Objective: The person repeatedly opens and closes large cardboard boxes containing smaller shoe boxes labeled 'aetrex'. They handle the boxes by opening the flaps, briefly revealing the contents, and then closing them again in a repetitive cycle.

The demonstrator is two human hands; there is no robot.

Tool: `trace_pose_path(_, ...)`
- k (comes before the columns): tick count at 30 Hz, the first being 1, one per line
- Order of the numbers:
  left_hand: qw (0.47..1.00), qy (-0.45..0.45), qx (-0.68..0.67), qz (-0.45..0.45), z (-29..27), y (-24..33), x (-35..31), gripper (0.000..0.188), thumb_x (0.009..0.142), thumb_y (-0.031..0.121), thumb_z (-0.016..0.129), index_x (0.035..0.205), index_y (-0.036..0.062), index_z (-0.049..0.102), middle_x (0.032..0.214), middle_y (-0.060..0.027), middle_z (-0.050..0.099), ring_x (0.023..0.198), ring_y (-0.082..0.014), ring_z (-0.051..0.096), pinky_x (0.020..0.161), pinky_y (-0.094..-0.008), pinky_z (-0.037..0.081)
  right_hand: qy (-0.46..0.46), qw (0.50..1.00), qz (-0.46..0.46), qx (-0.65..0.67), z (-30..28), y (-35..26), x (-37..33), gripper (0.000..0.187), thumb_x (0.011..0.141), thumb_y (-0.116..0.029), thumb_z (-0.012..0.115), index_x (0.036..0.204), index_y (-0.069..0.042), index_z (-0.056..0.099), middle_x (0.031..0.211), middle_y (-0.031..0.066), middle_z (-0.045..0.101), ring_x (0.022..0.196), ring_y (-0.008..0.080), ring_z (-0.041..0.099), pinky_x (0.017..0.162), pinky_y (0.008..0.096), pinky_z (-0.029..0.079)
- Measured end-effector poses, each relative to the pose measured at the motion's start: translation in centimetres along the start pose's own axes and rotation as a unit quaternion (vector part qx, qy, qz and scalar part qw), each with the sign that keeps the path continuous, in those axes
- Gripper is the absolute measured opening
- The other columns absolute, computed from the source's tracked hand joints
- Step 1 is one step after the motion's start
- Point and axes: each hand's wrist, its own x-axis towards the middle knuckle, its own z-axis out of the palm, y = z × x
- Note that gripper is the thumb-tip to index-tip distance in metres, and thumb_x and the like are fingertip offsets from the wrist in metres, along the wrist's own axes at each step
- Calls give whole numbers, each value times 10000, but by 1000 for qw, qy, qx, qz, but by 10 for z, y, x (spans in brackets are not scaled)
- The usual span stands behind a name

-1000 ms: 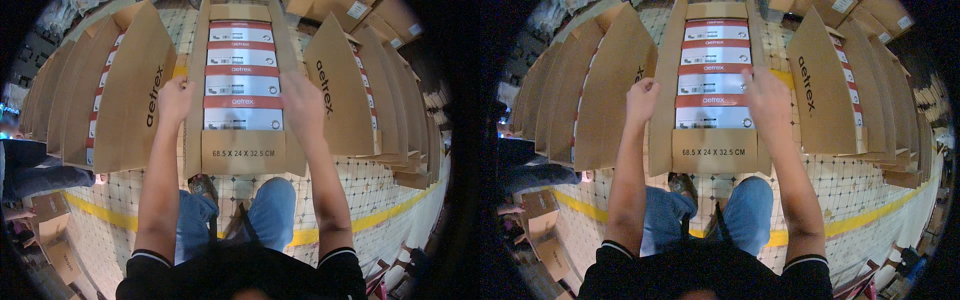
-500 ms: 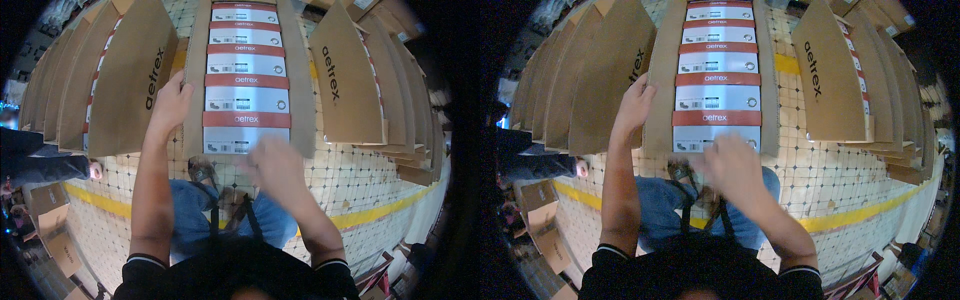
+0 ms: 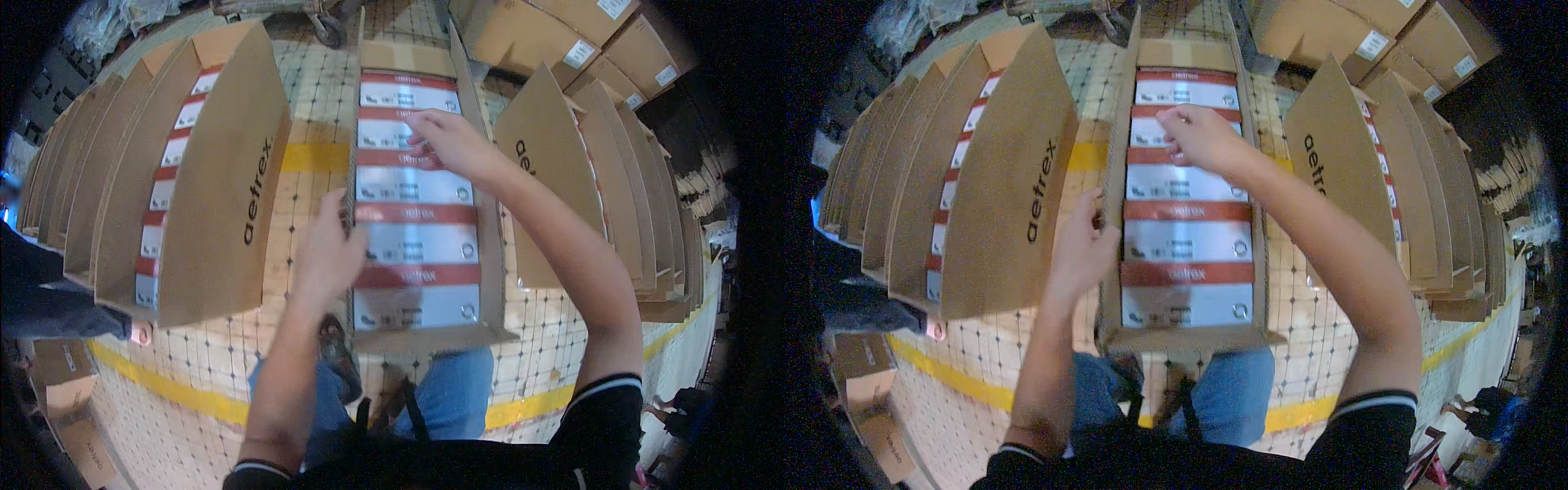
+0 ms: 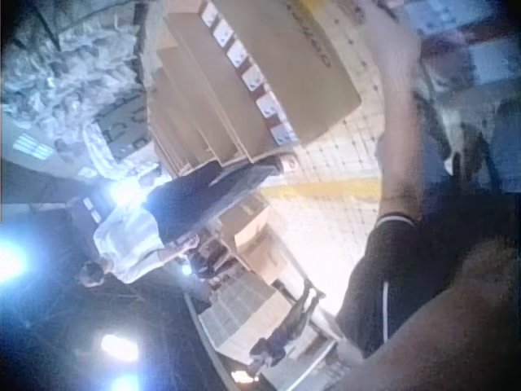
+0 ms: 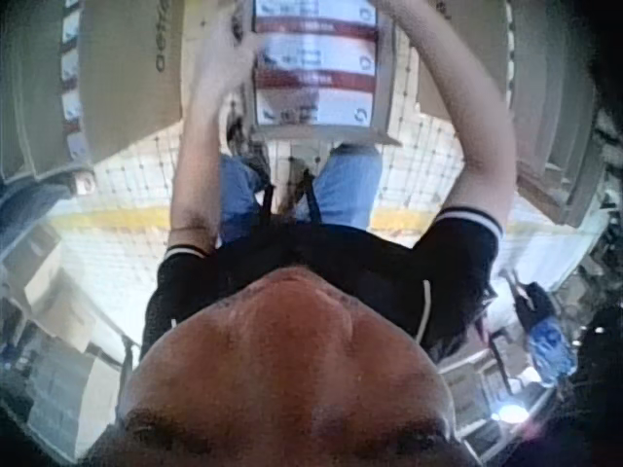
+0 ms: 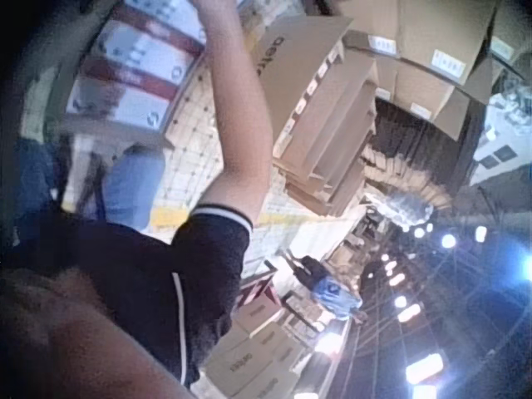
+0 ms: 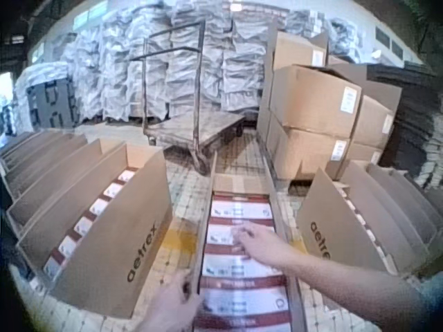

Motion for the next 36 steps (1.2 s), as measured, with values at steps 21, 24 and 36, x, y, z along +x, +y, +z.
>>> trace_pose_path(21, 982, -159, -88, -42, -37, -26, 98, 531, 761, 174, 622, 1255, 72, 458, 674, -181, 634, 694, -406, 652, 700, -505, 513, 419, 721, 142, 533, -17, 79, 332, 341, 961, -359, 417, 1208, -164, 548, 1180, 82, 541, 953, 219, 523, 736, 385, 501)
trace_pose_path(24, 980, -173, -88, -45, -40, -29, 98, 539, 762, 180, 624, 1264, 75, 457, 685, -187, 639, 695, -406, 657, 699, -503, 516, 438, 698, 121, 553, -18, 77, 336, 355, 976, -388, 428, 1222, -158, 542, 1203, 103, 509, 955, 217, 518, 741, 380, 518)
trace_pose_path(36, 981, -156, -102, -53, -38, -32, 95, 537, 802, 182, 573, 1305, 36, 455, 840, -255, 672, 792, -444, 660, 787, -521, 516, 226, 962, -112, 103, -63, -31, 331, 504, 1008, -384, 452, 1328, 5, 477, 1261, 175, 567, 1180, 262, 502, 993, 353, 430)
